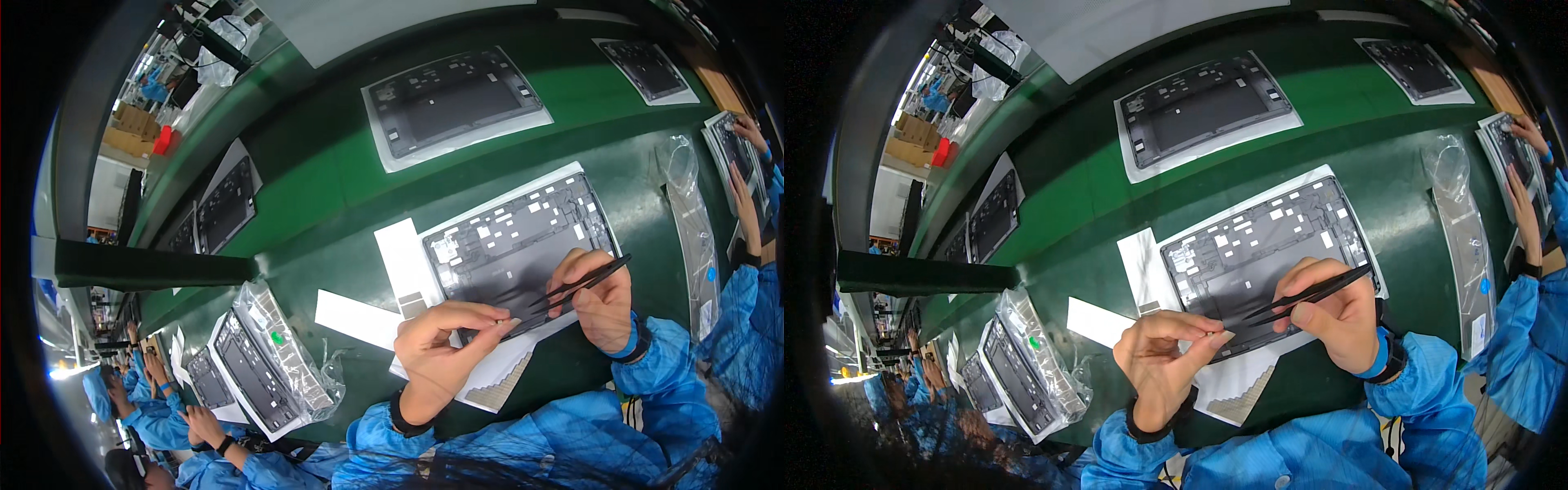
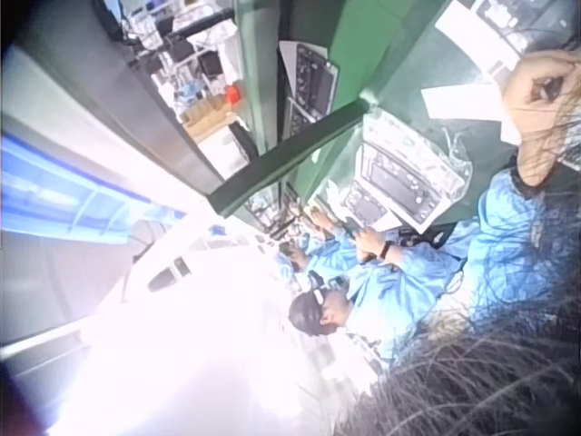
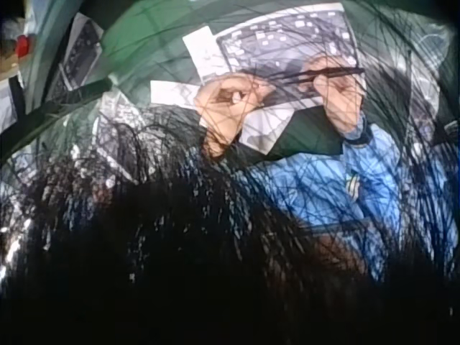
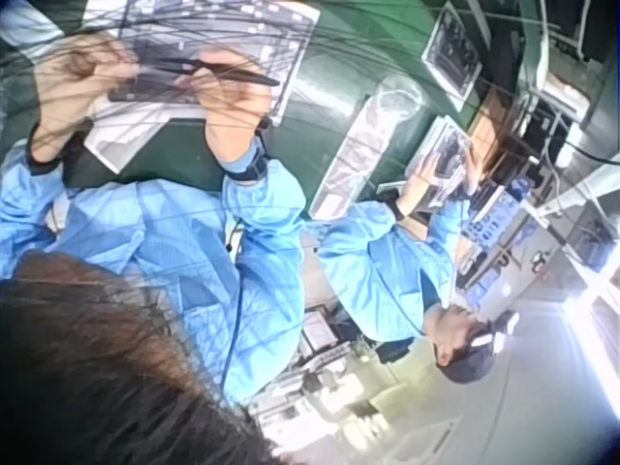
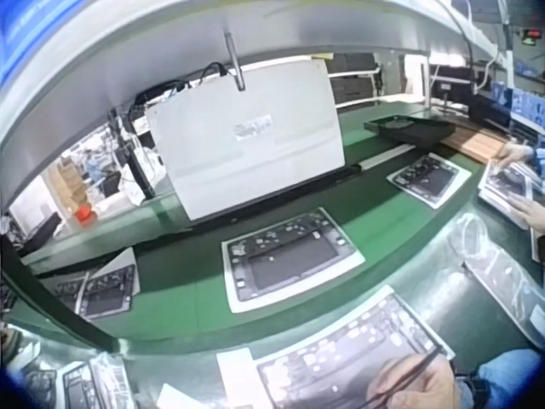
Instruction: Applying small adhesive strips and components to internal laptop chassis parts on an assembly line.
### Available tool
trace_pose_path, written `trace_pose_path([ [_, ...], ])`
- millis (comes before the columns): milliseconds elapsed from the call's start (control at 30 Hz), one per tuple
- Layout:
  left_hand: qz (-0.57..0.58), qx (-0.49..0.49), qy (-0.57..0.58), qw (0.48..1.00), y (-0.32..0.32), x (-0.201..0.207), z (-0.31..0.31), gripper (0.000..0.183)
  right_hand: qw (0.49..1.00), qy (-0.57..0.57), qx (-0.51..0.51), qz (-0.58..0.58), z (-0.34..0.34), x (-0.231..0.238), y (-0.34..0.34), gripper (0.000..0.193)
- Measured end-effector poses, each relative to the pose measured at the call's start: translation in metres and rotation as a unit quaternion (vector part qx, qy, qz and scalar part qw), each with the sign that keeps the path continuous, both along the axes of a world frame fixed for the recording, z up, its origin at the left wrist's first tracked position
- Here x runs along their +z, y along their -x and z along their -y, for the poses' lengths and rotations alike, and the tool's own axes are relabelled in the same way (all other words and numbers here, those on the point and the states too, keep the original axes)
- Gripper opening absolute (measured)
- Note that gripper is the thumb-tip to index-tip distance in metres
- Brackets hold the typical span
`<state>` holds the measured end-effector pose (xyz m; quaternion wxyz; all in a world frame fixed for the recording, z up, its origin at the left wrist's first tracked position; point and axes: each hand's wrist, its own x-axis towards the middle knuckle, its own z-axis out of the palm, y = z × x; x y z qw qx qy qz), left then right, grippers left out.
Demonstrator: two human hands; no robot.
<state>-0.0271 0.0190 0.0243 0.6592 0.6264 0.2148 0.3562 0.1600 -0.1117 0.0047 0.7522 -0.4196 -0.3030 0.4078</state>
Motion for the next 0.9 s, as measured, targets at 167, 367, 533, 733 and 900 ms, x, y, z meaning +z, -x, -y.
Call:
trace_pose_path([
  [167,-0.054,0.009,-0.084,0.995,0.000,-0.001,-0.003,0.025,1.000,0.003,0.006,0.014,0.003,-0.001,-0.002,0.021],
  [367,-0.104,0.039,-0.114,0.987,-0.005,0.001,-0.003,0.021,0.998,0.041,-0.018,0.048,0.002,0.008,0.004,0.024],
  [533,-0.122,0.041,-0.121,0.984,-0.007,0.001,-0.004,0.022,0.994,0.057,-0.028,0.084,0.004,0.007,0.007,0.025],
  [733,-0.150,0.012,-0.079,0.985,-0.005,-0.004,-0.003,0.025,0.988,0.081,-0.022,0.130,0.002,0.012,0.007,0.026],
  [900,-0.135,0.001,-0.052,0.989,-0.006,-0.007,-0.003,0.025,0.984,0.091,-0.014,0.152,0.002,0.012,0.006,0.026],
])
